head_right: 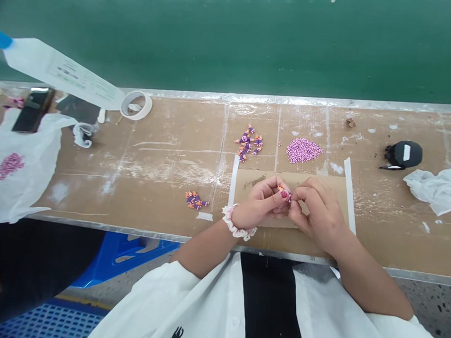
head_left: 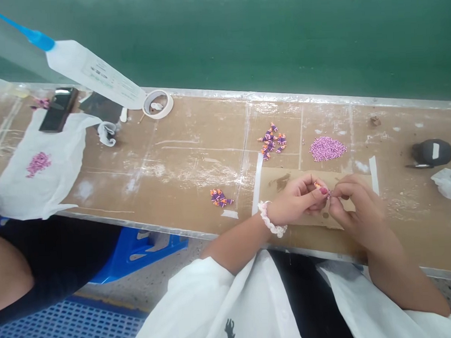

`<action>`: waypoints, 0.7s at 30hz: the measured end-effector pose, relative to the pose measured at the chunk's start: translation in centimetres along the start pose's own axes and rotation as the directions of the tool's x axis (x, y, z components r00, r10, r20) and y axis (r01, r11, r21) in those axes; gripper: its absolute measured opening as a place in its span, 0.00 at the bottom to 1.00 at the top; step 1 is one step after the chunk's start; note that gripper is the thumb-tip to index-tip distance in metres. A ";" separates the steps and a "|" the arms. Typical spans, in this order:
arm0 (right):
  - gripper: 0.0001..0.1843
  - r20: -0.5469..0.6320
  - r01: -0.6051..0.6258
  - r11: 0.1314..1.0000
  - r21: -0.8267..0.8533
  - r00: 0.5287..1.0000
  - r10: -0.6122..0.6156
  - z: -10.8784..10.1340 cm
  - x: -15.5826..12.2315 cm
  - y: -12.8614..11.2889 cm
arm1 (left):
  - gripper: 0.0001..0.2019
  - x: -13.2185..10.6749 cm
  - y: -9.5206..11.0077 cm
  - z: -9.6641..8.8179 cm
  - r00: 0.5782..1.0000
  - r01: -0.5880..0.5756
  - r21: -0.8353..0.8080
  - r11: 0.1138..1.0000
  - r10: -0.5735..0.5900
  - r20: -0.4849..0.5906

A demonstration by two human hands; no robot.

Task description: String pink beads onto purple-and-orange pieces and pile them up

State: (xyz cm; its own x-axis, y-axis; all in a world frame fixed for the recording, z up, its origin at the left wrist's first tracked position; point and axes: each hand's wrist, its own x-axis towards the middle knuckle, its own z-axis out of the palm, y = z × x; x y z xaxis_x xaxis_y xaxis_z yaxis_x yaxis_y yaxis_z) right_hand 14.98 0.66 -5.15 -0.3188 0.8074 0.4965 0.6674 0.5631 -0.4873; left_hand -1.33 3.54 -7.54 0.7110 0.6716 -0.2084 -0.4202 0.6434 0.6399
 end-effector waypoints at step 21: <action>0.03 -0.119 -0.420 0.878 -0.231 0.907 0.403 0.4 0.8 7.4 | 0.06 2.0 3.5 -5.6 0.691 -0.151 0.603 0.783 0.520 -0.502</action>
State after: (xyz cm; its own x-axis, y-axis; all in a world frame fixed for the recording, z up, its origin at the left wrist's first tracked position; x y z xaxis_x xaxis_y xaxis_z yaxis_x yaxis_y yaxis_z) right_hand 19.39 5.57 -8.60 0.0600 0.9386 0.3399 0.8752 0.1143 -0.4701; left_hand -4.51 9.24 -9.81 -0.0109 0.9831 -0.1825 -0.0963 0.1807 0.9788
